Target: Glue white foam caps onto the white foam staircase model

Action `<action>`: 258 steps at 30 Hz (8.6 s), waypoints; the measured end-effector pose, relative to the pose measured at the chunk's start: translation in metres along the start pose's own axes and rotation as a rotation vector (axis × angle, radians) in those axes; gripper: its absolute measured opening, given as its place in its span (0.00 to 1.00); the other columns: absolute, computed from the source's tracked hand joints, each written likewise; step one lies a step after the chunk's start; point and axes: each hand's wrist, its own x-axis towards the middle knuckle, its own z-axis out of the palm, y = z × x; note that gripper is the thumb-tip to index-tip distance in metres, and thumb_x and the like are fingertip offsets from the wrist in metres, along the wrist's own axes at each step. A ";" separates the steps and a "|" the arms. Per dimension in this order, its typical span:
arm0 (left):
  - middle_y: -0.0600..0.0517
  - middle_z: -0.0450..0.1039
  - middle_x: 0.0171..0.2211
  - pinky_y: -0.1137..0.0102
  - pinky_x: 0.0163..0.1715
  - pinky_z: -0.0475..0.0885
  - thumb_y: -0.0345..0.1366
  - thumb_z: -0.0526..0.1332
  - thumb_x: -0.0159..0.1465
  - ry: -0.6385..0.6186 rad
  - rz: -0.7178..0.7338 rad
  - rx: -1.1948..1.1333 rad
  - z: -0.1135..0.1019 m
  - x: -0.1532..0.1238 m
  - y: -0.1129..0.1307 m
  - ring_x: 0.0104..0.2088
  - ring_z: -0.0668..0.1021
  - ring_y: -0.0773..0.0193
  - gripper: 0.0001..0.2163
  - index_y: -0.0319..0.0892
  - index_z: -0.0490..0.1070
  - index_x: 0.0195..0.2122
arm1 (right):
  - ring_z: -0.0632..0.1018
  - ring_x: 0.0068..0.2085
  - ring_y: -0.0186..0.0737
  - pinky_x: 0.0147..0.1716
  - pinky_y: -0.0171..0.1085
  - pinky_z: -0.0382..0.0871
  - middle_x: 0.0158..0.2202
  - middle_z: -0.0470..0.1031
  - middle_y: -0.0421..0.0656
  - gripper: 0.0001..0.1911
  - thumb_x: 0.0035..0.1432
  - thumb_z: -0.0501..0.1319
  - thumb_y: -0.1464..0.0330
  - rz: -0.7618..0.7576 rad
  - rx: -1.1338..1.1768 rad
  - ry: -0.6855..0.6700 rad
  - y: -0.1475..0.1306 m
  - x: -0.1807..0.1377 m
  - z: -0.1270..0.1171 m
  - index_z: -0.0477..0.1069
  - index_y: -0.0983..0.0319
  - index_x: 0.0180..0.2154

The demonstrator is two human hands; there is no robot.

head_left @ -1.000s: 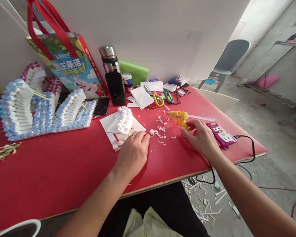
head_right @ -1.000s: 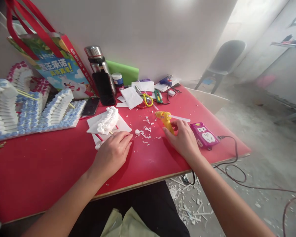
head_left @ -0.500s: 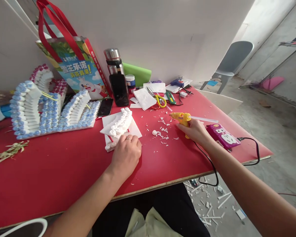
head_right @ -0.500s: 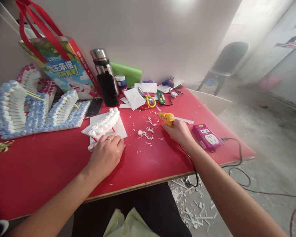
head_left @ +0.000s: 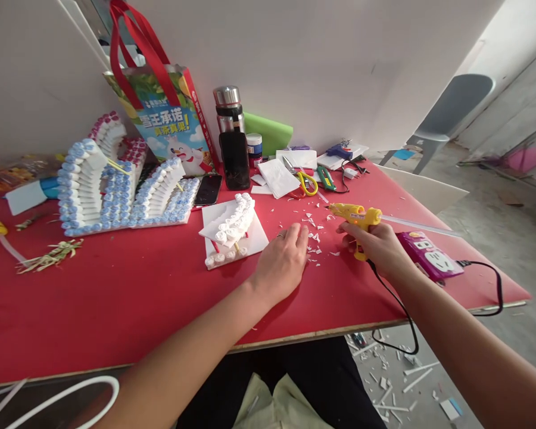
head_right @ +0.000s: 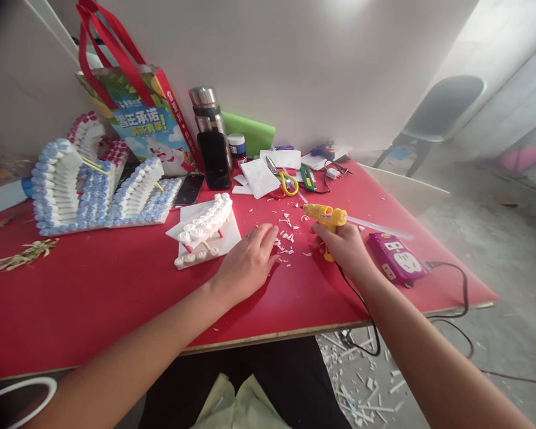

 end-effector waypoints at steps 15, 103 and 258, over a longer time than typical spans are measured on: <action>0.43 0.71 0.42 0.61 0.46 0.72 0.18 0.50 0.64 0.004 -0.077 -0.462 0.022 0.009 -0.026 0.43 0.75 0.56 0.18 0.38 0.75 0.46 | 0.74 0.26 0.35 0.26 0.34 0.69 0.27 0.73 0.41 0.12 0.58 0.67 0.59 -0.056 0.358 -0.194 0.002 0.008 0.018 0.76 0.62 0.33; 0.46 0.80 0.42 0.75 0.43 0.77 0.25 0.67 0.60 0.162 -0.813 -2.211 0.016 0.018 -0.049 0.38 0.81 0.69 0.11 0.39 0.80 0.43 | 0.73 0.27 0.39 0.28 0.40 0.68 0.29 0.72 0.44 0.15 0.63 0.62 0.58 -0.218 0.464 -0.320 -0.014 -0.019 0.026 0.74 0.61 0.28; 0.49 0.75 0.43 0.63 0.50 0.74 0.28 0.62 0.65 0.437 -0.053 -0.654 -0.010 0.009 -0.028 0.44 0.77 0.62 0.11 0.44 0.70 0.48 | 0.74 0.33 0.40 0.31 0.37 0.66 0.35 0.73 0.42 0.18 0.59 0.63 0.52 -0.392 -0.648 0.289 0.021 -0.042 -0.012 0.67 0.59 0.40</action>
